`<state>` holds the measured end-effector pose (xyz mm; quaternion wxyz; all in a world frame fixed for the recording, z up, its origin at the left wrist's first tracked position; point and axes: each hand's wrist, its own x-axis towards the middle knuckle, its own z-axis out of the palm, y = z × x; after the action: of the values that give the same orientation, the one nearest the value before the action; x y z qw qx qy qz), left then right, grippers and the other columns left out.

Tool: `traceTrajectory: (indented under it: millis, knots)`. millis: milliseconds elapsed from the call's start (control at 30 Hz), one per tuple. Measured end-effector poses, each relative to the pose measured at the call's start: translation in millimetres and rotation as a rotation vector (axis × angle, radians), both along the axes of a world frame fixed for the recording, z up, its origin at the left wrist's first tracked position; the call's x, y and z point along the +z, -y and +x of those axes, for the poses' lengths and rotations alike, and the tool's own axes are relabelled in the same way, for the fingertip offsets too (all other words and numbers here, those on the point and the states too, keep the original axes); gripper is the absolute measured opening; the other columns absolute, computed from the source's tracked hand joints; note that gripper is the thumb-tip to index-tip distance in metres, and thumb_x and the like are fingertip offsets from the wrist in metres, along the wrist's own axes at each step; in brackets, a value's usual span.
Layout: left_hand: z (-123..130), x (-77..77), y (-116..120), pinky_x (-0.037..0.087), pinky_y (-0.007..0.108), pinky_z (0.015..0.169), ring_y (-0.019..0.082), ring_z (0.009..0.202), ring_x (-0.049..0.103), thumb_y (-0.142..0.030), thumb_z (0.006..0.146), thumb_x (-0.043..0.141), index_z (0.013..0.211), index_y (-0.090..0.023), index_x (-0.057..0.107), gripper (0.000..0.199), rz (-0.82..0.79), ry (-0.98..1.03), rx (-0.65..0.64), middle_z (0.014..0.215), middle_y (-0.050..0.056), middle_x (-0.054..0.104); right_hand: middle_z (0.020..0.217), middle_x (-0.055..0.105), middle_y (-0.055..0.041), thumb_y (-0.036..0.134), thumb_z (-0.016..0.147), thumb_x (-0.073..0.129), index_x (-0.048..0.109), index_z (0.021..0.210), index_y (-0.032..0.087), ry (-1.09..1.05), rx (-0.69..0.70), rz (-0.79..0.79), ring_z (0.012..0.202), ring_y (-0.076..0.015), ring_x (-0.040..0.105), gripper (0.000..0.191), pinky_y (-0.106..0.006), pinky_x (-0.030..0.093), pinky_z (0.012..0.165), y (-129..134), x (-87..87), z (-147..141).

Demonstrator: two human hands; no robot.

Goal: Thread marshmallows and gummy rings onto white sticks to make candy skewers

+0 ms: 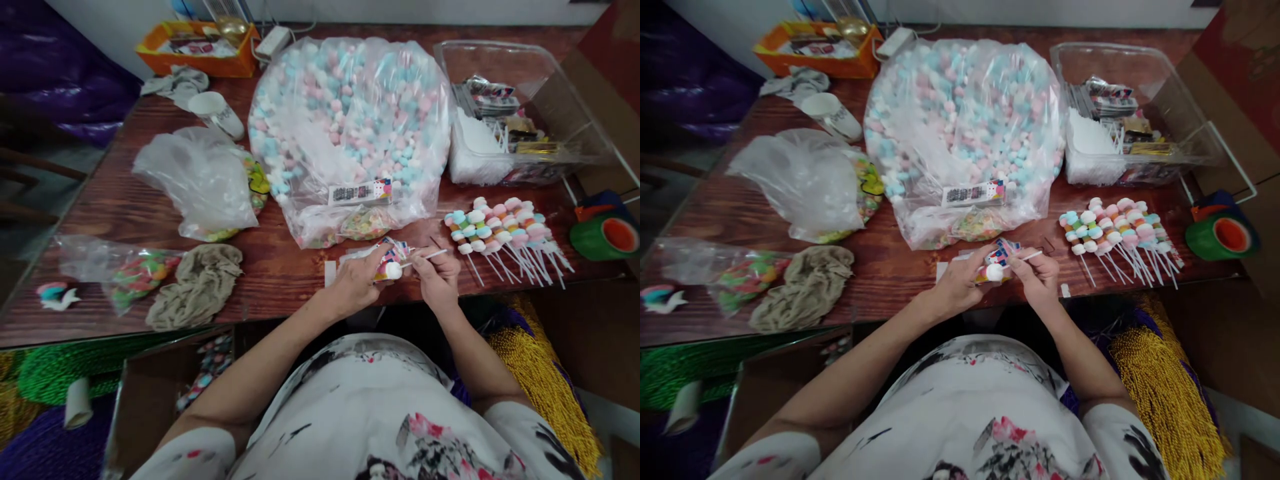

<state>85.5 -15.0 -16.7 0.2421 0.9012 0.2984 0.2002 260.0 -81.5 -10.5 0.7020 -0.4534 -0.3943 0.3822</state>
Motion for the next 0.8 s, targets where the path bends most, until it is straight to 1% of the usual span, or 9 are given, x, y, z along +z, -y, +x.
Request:
traceTrajectory:
  millis: [100,167,233,333,433,500,600,733,800]
  knots:
    - [2,-2.9,3,0.056,0.036,0.078,0.027,0.096,0.071,-0.022,0.081,0.064,0.145,-0.016,0.034,0.07,0.015,-0.014,0.015,0.113,0.016,0.071,0.057,0.06,0.0045,0.032,0.085,0.069,0.069,0.073,0.02,0.156,-0.014,0.003,0.051,-0.0091,0.052,0.017,-0.023,0.042,0.053,0,0.1,-2]
    - [3,-3.8,5,0.056,0.038,0.078,0.028,0.095,0.071,-0.021,0.081,0.063,0.145,-0.015,0.034,0.07,0.024,-0.023,0.028,0.111,0.017,0.071,0.055,0.056,0.0054,0.032,0.085,0.068,0.067,0.072,0.019,0.188,-0.047,-0.008,0.048,-0.0081,0.047,0.018,-0.022,0.038,0.05,0,1.4,-8]
    - [5,-3.5,6,0.055,0.038,0.078,0.029,0.093,0.071,-0.019,0.081,0.062,0.144,-0.014,0.034,0.07,0.024,-0.028,0.038,0.108,0.017,0.072,0.053,0.053,0.006,0.034,0.085,0.068,0.063,0.067,0.018,0.167,-0.075,-0.041,0.047,-0.0075,0.043,0.024,-0.022,0.036,0.048,-1,3.4,-16]
    - [5,-0.9,5,0.055,0.037,0.078,0.028,0.094,0.071,-0.019,0.081,0.061,0.144,-0.016,0.034,0.069,-0.002,-0.016,0.068,0.111,0.016,0.071,0.053,0.05,0.0059,0.035,0.084,0.068,0.059,0.061,0.018,0.118,-0.082,-0.09,0.048,-0.0074,0.041,0.03,-0.022,0.037,0.05,-1,5.2,-27]
    - [1,3.4,2,0.054,0.035,0.075,0.027,0.09,0.071,-0.021,0.076,0.067,0.143,-0.014,0.036,0.074,-0.04,-0.004,0.11,0.107,0.014,0.072,0.055,0.051,0.0062,0.034,0.086,0.066,0.062,0.067,0.019,0.049,-0.08,-0.056,0.05,-0.0081,0.043,0.024,-0.022,0.039,0.053,1,3.9,-28]
    - [-2,6.9,0,0.053,0.032,0.073,0.025,0.084,0.071,-0.024,0.072,0.073,0.141,-0.015,0.041,0.077,-0.097,0.021,0.108,0.098,0.01,0.073,0.058,0.056,0.0051,0.033,0.087,0.065,0.065,0.073,0.02,0.059,-0.011,-0.017,0.053,-0.0094,0.049,0.019,-0.024,0.042,0.056,4,2.7,-21]
    - [-6,11.8,-1,0.052,0.029,0.074,0.021,0.082,0.07,-0.028,0.069,0.078,0.139,-0.019,0.045,0.077,-0.223,0.087,0.046,0.096,0.005,0.073,0.064,0.064,0.0021,0.032,0.089,0.063,0.068,0.077,0.021,0.189,0.187,0.018,0.059,-0.0122,0.058,0.017,-0.027,0.047,0.061,5,2.9,-5]
    - [-5,15.2,3,0.051,0.028,0.069,0.019,0.076,0.068,-0.02,0.065,0.08,0.141,-0.022,0.043,0.085,-0.371,0.098,-0.044,0.089,0.0,0.072,0.064,0.067,0.0011,0.034,0.089,0.062,0.07,0.079,0.021,0.273,0.403,0.075,0.061,-0.0135,0.062,0.019,-0.029,0.05,0.064,-2,6.2,11]
    - [-2,14.4,6,0.051,0.028,0.069,0.019,0.078,0.068,-0.016,0.063,0.08,0.141,-0.021,0.044,0.085,-0.42,0.108,-0.075,0.09,0.0,0.072,0.063,0.067,0.0011,0.034,0.088,0.063,0.07,0.079,0.02,0.284,0.466,0.089,0.06,-0.0132,0.062,0.018,-0.028,0.051,0.063,-6,7.1,10]
